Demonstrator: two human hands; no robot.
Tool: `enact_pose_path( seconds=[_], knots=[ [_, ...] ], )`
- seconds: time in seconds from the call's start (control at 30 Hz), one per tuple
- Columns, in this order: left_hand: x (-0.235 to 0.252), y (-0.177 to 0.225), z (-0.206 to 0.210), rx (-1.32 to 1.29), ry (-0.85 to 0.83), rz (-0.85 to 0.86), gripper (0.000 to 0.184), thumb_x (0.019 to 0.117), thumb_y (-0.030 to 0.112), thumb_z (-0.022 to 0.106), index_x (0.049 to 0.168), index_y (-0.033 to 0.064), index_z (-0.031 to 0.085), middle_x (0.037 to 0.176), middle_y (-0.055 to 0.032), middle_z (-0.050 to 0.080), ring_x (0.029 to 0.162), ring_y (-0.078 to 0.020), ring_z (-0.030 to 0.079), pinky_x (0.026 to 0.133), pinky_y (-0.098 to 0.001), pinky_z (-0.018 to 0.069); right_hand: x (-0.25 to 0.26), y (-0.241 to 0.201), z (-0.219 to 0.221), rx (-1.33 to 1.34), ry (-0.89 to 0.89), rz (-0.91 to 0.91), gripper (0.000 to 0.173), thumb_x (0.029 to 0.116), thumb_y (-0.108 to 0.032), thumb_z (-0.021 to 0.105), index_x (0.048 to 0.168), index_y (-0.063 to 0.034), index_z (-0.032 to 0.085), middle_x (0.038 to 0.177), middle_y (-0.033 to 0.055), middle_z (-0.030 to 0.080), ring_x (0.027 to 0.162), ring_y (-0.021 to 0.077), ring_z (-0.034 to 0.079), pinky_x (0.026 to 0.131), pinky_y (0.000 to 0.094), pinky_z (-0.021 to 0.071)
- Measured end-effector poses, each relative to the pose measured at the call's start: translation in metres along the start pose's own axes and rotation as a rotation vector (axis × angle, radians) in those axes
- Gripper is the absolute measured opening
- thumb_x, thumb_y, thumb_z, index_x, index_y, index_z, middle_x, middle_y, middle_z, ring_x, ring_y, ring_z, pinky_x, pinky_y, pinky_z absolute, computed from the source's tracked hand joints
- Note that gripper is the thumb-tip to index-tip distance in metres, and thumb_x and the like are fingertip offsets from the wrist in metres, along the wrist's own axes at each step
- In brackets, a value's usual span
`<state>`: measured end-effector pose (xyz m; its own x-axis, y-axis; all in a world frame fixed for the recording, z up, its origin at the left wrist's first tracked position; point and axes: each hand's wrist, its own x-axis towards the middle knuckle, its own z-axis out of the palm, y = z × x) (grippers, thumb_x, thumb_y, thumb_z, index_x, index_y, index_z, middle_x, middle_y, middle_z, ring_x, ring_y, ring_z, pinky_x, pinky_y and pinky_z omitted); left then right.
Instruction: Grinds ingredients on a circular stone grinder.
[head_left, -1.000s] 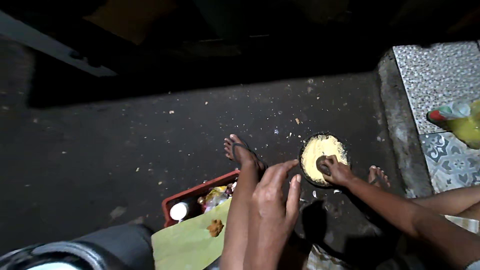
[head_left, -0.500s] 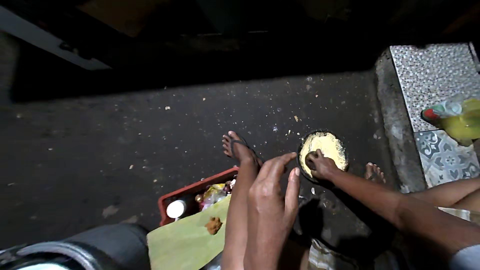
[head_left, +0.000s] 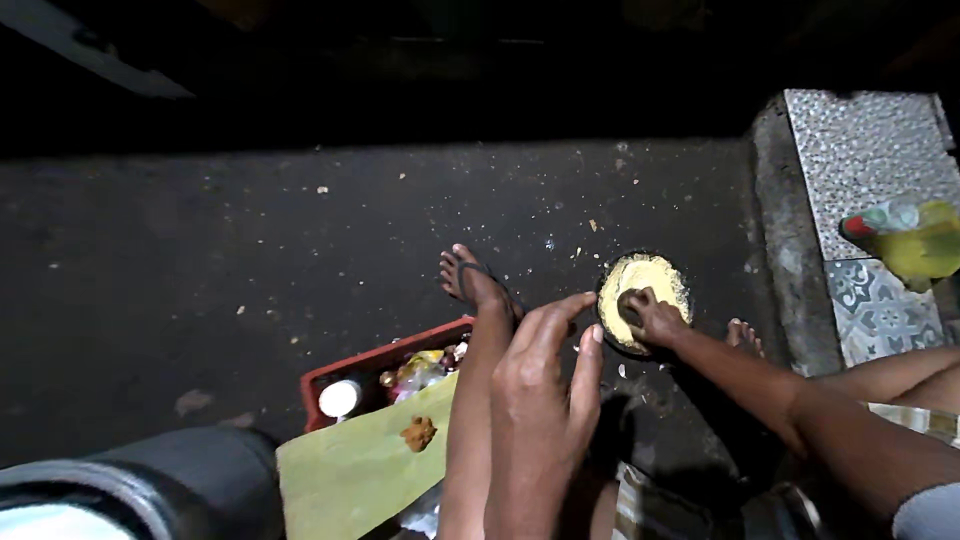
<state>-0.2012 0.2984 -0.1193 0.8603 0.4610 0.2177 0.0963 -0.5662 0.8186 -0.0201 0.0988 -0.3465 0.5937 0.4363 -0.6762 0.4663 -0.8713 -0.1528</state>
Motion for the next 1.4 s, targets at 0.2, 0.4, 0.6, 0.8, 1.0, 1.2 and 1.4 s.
enact_pose_path(
  seconds=[0.2, 0.4, 0.6, 0.8, 1.0, 1.2, 1.4],
  knots=[
    [0.001, 0.002, 0.002, -0.016, -0.019, 0.021, 0.027, 0.1004, 0.021, 0.059, 0.121, 0.0071, 0.07, 0.108, -0.0033, 0.072, 0.095, -0.0061, 0.07, 0.086, -0.0252, 0.0597, 0.029, -0.037, -0.035, 0.547, 0.062, 0.316, 0.069, 0.0923, -0.042, 0.075, 0.15, -0.016, 0.046, 0.156, 0.0342, 0.033, 0.123, 0.0528, 0.055, 0.096, 0.0669, 0.0493],
    [-0.004, 0.0, -0.007, -0.027, 0.011, -0.011, 0.027, 0.1008, 0.019, 0.058, 0.12, 0.0056, 0.07, 0.11, -0.0033, 0.072, 0.098, -0.0049, 0.069, 0.086, -0.0236, 0.0587, 0.003, -0.05, 0.009, 0.028, 0.011, 0.03, 0.061, 0.0952, -0.037, 0.069, 0.151, -0.0222, 0.049, 0.159, 0.0255, 0.035, 0.105, 0.0453, 0.067, 0.087, 0.0608, 0.0554],
    [-0.004, 0.003, -0.003, -0.037, 0.005, 0.001, 0.027, 0.1, 0.017, 0.059, 0.122, 0.0062, 0.069, 0.11, -0.003, 0.072, 0.097, -0.0052, 0.069, 0.085, -0.0244, 0.0592, 0.027, -0.047, -0.015, 0.408, 0.179, 0.329, 0.07, 0.0881, -0.036, 0.079, 0.148, -0.0168, 0.048, 0.156, 0.0331, 0.033, 0.114, 0.0529, 0.061, 0.087, 0.0655, 0.0545],
    [-0.004, 0.002, -0.002, -0.035, 0.007, 0.007, 0.027, 0.1006, 0.018, 0.058, 0.121, 0.0051, 0.07, 0.11, -0.0044, 0.072, 0.098, -0.0061, 0.07, 0.087, -0.0249, 0.0593, -0.005, -0.059, 0.011, 0.104, -0.046, 0.049, 0.066, 0.0945, -0.037, 0.068, 0.154, -0.0207, 0.044, 0.161, 0.0267, 0.032, 0.111, 0.0457, 0.065, 0.089, 0.06, 0.0552],
    [-0.001, 0.004, -0.003, -0.029, 0.005, -0.014, 0.026, 0.1002, 0.016, 0.06, 0.123, 0.0054, 0.069, 0.112, -0.0038, 0.071, 0.098, -0.006, 0.069, 0.086, -0.0251, 0.0595, 0.017, -0.039, 0.0, 0.214, 0.141, 0.209, 0.066, 0.0897, -0.033, 0.076, 0.148, -0.0172, 0.05, 0.154, 0.0286, 0.038, 0.105, 0.0482, 0.066, 0.084, 0.0616, 0.0567],
    [-0.001, 0.006, 0.004, -0.038, -0.007, 0.004, 0.027, 0.1008, 0.018, 0.059, 0.123, 0.005, 0.069, 0.111, -0.0046, 0.071, 0.097, -0.0057, 0.069, 0.087, -0.0248, 0.0589, -0.006, -0.063, 0.004, 0.15, -0.084, 0.074, 0.069, 0.0947, -0.036, 0.069, 0.156, -0.0183, 0.041, 0.161, 0.0276, 0.031, 0.112, 0.0473, 0.064, 0.091, 0.0617, 0.0543],
    [0.003, 0.006, 0.002, -0.014, -0.011, 0.002, 0.027, 0.1005, 0.017, 0.059, 0.123, 0.0049, 0.069, 0.112, -0.0039, 0.071, 0.097, -0.0051, 0.069, 0.086, -0.0236, 0.0589, 0.009, -0.025, 0.005, 0.12, 0.081, 0.129, 0.063, 0.0914, -0.031, 0.075, 0.148, -0.0182, 0.052, 0.157, 0.0253, 0.037, 0.105, 0.0464, 0.066, 0.085, 0.0612, 0.056]
  ],
)
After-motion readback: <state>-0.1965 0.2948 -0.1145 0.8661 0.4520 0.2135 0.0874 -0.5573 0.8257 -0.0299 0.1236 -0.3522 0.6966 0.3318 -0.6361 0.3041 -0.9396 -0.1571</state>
